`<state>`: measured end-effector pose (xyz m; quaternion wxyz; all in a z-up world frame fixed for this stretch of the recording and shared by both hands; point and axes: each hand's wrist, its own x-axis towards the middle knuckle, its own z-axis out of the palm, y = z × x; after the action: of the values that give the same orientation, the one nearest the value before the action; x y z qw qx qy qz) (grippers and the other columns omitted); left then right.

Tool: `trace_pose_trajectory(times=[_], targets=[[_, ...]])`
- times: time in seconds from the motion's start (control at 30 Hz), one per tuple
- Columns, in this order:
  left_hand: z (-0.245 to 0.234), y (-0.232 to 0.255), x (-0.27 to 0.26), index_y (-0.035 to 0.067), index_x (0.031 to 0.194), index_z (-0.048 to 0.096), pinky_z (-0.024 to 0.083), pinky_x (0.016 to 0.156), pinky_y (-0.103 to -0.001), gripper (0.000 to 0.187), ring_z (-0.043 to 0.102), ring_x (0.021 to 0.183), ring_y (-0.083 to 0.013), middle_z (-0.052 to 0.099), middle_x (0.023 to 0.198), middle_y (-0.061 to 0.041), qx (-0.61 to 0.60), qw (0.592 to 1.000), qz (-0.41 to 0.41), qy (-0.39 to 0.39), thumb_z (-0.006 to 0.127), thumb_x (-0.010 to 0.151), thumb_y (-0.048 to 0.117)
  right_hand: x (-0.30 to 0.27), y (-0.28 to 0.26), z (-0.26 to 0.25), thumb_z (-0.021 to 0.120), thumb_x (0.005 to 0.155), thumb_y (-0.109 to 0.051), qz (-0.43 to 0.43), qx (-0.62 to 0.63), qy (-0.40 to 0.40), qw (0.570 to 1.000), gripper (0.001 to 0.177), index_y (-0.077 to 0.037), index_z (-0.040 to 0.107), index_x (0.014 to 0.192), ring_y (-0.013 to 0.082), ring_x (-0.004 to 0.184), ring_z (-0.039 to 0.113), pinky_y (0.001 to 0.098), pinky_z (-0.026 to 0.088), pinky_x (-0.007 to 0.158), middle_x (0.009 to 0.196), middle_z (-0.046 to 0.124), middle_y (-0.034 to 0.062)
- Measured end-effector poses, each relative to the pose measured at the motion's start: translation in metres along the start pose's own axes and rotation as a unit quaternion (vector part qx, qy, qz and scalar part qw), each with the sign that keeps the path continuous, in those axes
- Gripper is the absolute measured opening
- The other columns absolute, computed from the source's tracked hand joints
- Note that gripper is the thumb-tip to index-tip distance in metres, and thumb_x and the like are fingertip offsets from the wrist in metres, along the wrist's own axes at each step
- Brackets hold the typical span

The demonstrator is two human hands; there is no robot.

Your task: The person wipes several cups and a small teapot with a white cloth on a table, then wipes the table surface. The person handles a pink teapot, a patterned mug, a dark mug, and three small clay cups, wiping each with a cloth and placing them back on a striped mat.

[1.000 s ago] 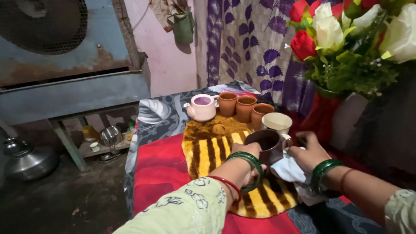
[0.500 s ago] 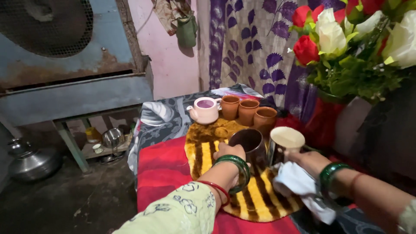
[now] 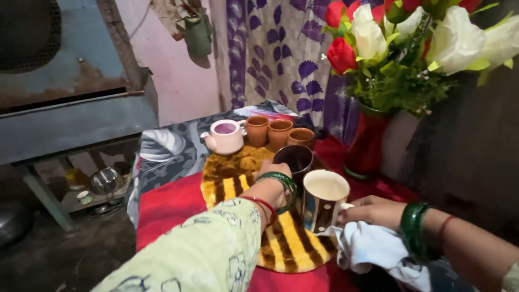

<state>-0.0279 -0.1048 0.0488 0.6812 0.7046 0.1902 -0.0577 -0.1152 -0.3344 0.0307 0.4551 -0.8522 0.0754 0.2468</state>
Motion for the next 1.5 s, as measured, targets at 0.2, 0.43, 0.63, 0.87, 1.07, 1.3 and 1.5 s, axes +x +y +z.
trace_pose_trajectory(times=[0.2, 0.43, 0.63, 0.87, 1.07, 1.3, 1.5], targets=[[0.040, -0.001, 0.093, 0.013, 0.129, 0.065, 0.056, 0.075, -0.035, 0.039, 0.073, 0.093, -0.0293, 0.061, 0.128, -0.013, 0.160, 0.975, 0.145, -0.060, 0.064, 0.090, 0.014, 0.034, 0.036, -0.061, 0.062, 0.090, -0.031, -0.093, -0.023, -0.048, 0.994, 0.040, -0.004, 0.076, 0.116, 0.0118, 0.104, 0.065, 0.0306, 0.050, 0.096, 0.113, 0.073, 0.0060], [0.063, -0.007, 0.143, 0.010, 0.114, 0.074, 0.056, 0.091, -0.030, 0.032, 0.074, 0.101, -0.0186, 0.078, 0.108, -0.006, 0.152, 0.922, 0.322, -0.153, 0.076, 0.082, 0.013, 0.057, 0.005, -0.065, 0.063, 0.090, -0.025, -0.135, -0.079, 0.081, 0.984, 0.055, -0.020, 0.052, 0.144, 0.0204, 0.122, 0.066, 0.0356, 0.052, 0.102, 0.136, 0.067, 0.0091], [0.048, 0.003, 0.108, 0.007, 0.108, 0.069, 0.057, 0.090, -0.032, 0.046, 0.074, 0.103, -0.0229, 0.078, 0.109, -0.014, 0.120, 0.912, 0.364, -0.143, 0.087, 0.073, 0.032, 0.024, -0.051, -0.026, 0.069, 0.085, -0.026, -0.249, -0.274, 0.186, 0.910, 0.066, -0.033, 0.048, 0.147, 0.0300, 0.121, 0.064, 0.0407, 0.051, 0.100, 0.129, 0.068, 0.0140], [0.003, -0.011, 0.016, -0.005, 0.129, 0.053, 0.050, 0.104, -0.040, 0.103, 0.064, 0.121, -0.0312, 0.063, 0.131, -0.024, 0.106, 0.976, 0.165, -0.094, 0.071, 0.069, 0.077, 0.029, -0.054, -0.013, 0.071, 0.085, -0.033, -0.230, -0.293, 0.271, 0.888, 0.032, -0.020, 0.068, 0.114, 0.0313, 0.101, 0.074, 0.0414, 0.058, 0.087, 0.109, 0.076, 0.0120], [-0.023, -0.043, -0.032, -0.004, 0.137, 0.044, 0.052, 0.104, -0.034, 0.113, 0.068, 0.121, -0.0260, 0.066, 0.128, -0.021, 0.144, 0.951, 0.105, -0.251, 0.082, 0.058, 0.068, 0.019, -0.054, 0.004, 0.075, 0.082, -0.036, -0.226, -0.281, 0.350, 0.865, 0.035, -0.018, 0.069, 0.112, 0.0353, 0.098, 0.073, 0.0448, 0.058, 0.084, 0.106, 0.076, 0.0142], [-0.025, -0.064, -0.044, 0.007, 0.144, 0.047, 0.048, 0.107, -0.034, 0.115, 0.062, 0.127, -0.0215, 0.065, 0.134, -0.010, 0.152, 0.902, 0.306, -0.264, 0.097, 0.045, 0.039, 0.014, -0.063, -0.003, 0.080, 0.076, -0.039, -0.176, -0.269, 0.328, 0.888, 0.068, -0.031, 0.052, 0.138, 0.0327, 0.105, 0.074, 0.0443, 0.059, 0.090, 0.110, 0.075, 0.0149], [-0.015, -0.069, -0.034, 0.013, 0.146, 0.050, 0.049, 0.104, -0.035, 0.110, 0.064, 0.123, -0.0240, 0.069, 0.132, -0.009, 0.168, 0.904, 0.278, -0.278, 0.091, 0.046, 0.033, 0.032, -0.052, -0.022, 0.072, 0.083, -0.036, -0.194, -0.313, 0.283, 0.886, 0.048, -0.032, 0.060, 0.130, 0.0316, 0.111, 0.073, 0.0429, 0.058, 0.096, 0.123, 0.075, 0.0122]])
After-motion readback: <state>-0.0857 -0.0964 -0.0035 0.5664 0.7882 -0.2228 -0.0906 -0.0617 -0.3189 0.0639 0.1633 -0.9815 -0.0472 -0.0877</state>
